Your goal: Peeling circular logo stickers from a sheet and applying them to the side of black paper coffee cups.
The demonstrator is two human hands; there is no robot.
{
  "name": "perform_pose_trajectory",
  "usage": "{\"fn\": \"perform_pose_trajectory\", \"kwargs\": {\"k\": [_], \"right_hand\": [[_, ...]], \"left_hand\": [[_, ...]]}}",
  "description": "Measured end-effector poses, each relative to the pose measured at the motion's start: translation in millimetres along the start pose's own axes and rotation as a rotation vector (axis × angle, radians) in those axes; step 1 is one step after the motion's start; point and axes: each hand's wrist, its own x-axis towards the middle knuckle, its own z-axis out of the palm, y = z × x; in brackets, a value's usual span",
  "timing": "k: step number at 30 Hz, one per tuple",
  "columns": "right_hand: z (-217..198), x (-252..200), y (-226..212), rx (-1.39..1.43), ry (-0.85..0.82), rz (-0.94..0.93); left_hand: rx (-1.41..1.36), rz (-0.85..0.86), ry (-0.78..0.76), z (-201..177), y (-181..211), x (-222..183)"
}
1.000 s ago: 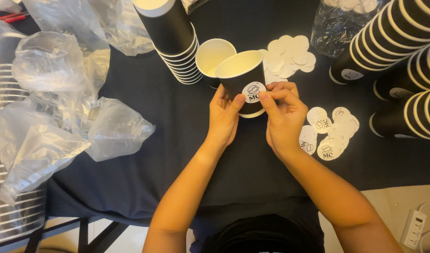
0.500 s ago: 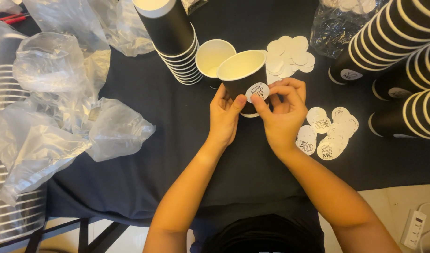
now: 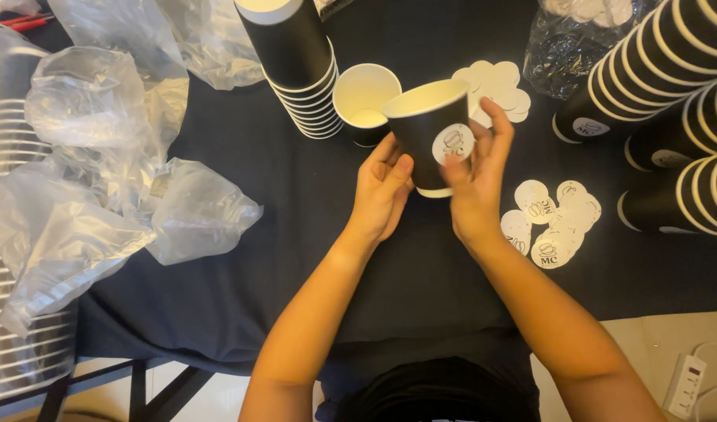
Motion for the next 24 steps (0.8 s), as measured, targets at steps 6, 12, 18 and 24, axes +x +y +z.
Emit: {"fn": "perform_pose_trajectory", "kwargs": {"k": [6, 12, 18, 24], "right_hand": [[-2, 3, -12, 0.003, -0.065, 0.022], [-2, 0, -15, -0.168, -0.107, -0.039], [-11, 11, -10, -0.173, -0.175, -0.079], [-11, 8, -19, -0.222, -0.383, -0.123]], "left_hand": [[-0.053, -0.105, -0.141, -12, -8, 2], [-0.032, -0.131, -0.167, -18, -6, 4], [0.08, -0.062, -0.143, -14, -4, 5], [-0.032, -0.051, -0.148, -19, -3, 8]]}}
